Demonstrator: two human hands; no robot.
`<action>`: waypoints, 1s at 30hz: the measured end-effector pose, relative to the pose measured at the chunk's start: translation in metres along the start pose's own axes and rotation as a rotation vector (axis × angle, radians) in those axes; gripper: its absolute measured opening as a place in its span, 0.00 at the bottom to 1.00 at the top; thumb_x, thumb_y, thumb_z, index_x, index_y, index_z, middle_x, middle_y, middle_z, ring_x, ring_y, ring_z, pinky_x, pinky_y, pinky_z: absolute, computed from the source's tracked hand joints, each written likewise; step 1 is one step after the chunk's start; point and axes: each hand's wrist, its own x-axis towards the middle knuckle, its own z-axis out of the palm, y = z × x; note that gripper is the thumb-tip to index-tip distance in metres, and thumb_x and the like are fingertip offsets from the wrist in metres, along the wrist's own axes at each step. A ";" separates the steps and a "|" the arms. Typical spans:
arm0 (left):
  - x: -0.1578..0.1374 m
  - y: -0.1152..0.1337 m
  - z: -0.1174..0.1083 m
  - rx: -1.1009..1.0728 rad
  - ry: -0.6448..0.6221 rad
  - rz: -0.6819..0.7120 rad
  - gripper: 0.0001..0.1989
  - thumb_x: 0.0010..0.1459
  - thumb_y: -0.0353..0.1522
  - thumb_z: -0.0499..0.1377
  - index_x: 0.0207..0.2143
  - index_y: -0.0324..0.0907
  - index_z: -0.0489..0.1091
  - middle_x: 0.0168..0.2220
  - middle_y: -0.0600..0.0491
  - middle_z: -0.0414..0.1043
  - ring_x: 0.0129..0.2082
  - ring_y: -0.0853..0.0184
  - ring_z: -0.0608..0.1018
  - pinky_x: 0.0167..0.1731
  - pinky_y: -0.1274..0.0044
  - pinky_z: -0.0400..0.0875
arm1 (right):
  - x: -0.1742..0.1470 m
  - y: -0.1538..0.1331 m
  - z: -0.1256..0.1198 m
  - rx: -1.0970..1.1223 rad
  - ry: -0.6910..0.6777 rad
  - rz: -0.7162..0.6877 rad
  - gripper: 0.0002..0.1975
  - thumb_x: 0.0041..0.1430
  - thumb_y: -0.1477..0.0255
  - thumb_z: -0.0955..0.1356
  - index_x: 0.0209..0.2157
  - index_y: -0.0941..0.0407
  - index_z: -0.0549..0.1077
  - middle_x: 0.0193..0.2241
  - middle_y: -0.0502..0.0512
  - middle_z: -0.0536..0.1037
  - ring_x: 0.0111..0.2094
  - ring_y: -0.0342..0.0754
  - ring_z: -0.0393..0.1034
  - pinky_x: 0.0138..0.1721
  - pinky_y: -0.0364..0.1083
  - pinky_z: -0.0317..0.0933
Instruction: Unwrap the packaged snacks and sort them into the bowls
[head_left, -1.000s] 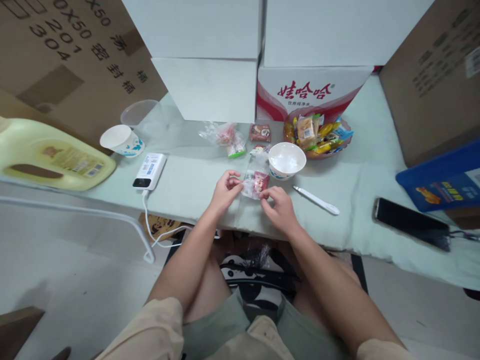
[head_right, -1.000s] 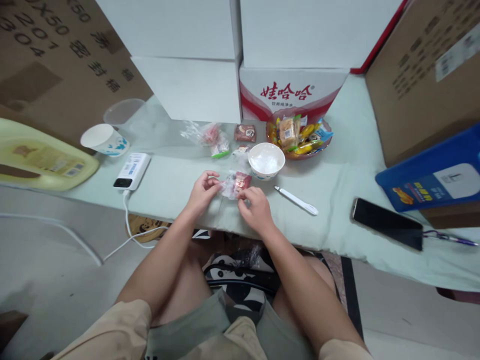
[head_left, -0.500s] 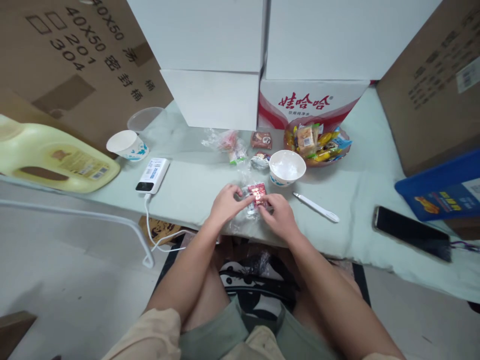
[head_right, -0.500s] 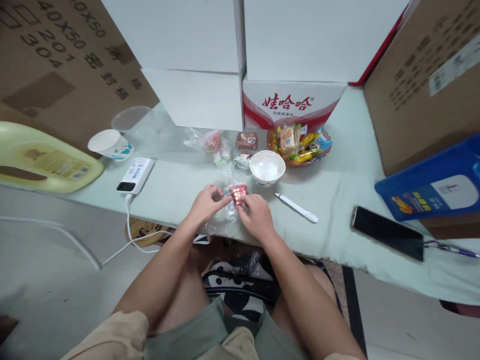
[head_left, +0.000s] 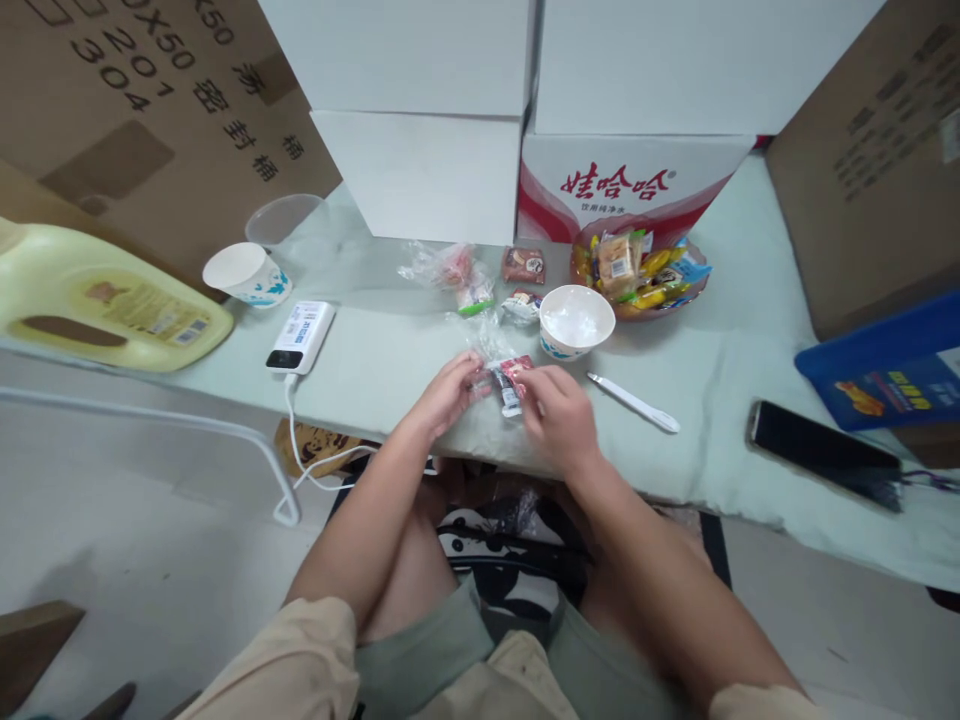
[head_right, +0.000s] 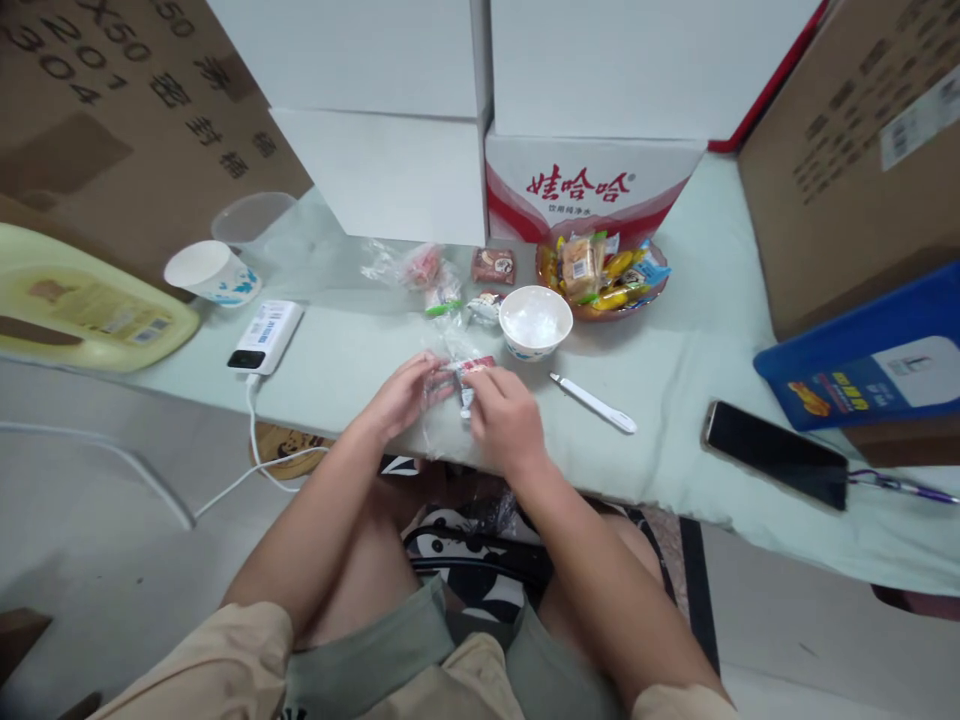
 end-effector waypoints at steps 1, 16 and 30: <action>-0.001 0.001 0.001 -0.035 -0.005 -0.002 0.16 0.46 0.38 0.68 0.28 0.43 0.63 0.39 0.55 0.71 0.37 0.69 0.76 0.40 0.75 0.74 | 0.004 -0.005 0.006 -0.022 -0.078 0.005 0.14 0.63 0.73 0.61 0.45 0.52 0.75 0.42 0.61 0.77 0.45 0.57 0.70 0.48 0.54 0.65; 0.006 0.006 0.027 -0.361 -0.162 -0.066 0.08 0.45 0.28 0.56 0.17 0.39 0.61 0.42 0.51 0.76 0.33 0.65 0.75 0.31 0.70 0.77 | -0.001 0.037 0.003 0.222 -0.155 0.400 0.28 0.55 0.57 0.68 0.54 0.57 0.70 0.51 0.65 0.75 0.51 0.58 0.71 0.55 0.58 0.66; 0.001 0.009 0.023 -0.412 -0.245 -0.108 0.10 0.42 0.28 0.57 0.15 0.40 0.58 0.50 0.45 0.77 0.50 0.48 0.77 0.49 0.53 0.73 | 0.000 0.017 0.002 0.010 -0.162 0.428 0.26 0.58 0.60 0.63 0.55 0.58 0.70 0.48 0.65 0.79 0.51 0.63 0.71 0.54 0.61 0.63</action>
